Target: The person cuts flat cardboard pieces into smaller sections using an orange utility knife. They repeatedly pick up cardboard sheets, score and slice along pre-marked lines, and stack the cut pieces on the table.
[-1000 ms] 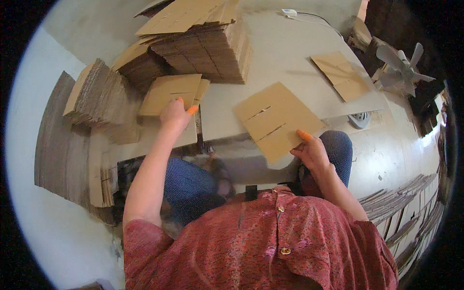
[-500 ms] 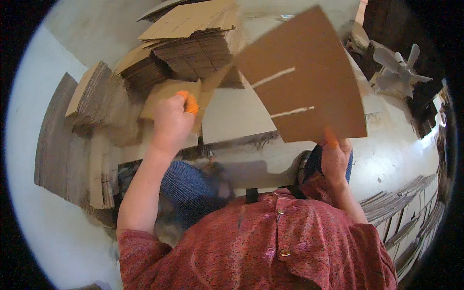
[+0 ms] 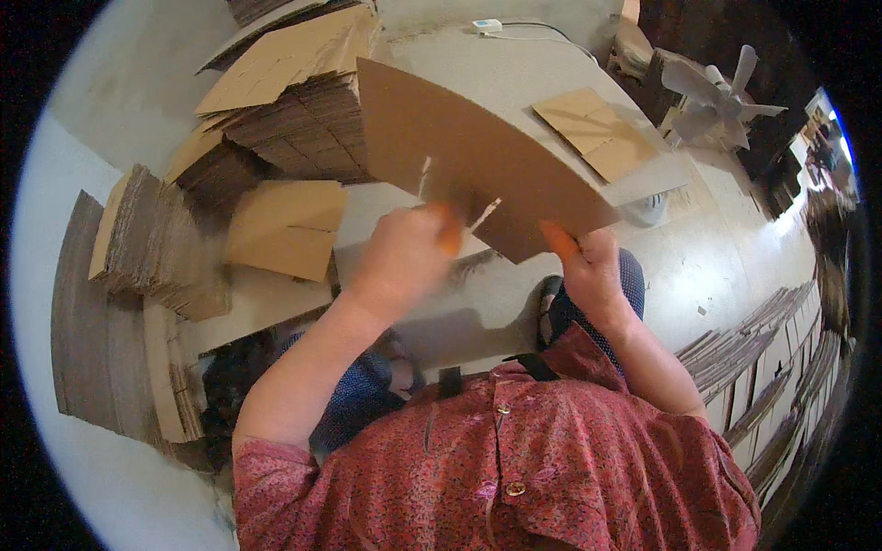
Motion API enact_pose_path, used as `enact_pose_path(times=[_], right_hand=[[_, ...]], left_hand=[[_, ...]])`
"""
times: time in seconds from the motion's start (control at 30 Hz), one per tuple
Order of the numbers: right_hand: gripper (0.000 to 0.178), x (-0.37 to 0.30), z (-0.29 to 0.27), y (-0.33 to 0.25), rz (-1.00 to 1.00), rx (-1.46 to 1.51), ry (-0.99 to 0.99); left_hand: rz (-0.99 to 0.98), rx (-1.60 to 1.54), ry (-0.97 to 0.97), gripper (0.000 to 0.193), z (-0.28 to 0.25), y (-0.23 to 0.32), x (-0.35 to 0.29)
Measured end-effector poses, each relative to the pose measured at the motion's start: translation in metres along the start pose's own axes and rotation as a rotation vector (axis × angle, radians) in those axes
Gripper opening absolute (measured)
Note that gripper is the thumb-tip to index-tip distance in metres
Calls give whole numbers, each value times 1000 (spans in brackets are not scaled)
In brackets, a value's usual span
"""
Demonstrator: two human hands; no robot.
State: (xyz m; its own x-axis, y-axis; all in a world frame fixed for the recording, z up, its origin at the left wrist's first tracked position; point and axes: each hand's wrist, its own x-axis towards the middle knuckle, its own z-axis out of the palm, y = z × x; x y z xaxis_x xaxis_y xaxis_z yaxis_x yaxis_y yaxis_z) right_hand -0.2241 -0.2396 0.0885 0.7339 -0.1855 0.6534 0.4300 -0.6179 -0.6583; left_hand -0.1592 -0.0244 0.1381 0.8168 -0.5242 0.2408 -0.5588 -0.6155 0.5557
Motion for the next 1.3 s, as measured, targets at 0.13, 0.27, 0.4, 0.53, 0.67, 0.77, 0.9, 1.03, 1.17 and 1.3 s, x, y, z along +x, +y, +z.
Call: enact_pose_path(times=[0.13,0.27,0.4,0.53,0.67,0.77,0.9,1.03,1.17,1.3], right_hand=[[23,2,4,7,-56,-45,5],[25,5,5,-1,-6,13,0],[24,2,12,3,13,29,12],[21,-1,5,9,17,-48,-67],[19,2,4,4,-11,-74,-91],[14,7,1,-10,30,8,-79],[9,1,7,4,71,-185,-254],[35,-11,29,22,67,-200,-223],[31,-17,27,43,192,-211,-240],[55,9,1,-5,291,-224,-323]], left_hand=[[-16,-66,38,14,7,-1,2],[23,55,-9,14,11,10,6],[10,1,-7,15,22,1,7],[17,-2,13,18,26,0,8],[-149,-382,-42,22,20,-20,10],[-247,-456,-1,24,12,-23,15],[-165,-459,5,21,12,-19,18],[-137,-463,20,30,17,-25,14],[-98,-474,120,52,11,-24,-13],[75,122,313,84,-20,-83,-65]])
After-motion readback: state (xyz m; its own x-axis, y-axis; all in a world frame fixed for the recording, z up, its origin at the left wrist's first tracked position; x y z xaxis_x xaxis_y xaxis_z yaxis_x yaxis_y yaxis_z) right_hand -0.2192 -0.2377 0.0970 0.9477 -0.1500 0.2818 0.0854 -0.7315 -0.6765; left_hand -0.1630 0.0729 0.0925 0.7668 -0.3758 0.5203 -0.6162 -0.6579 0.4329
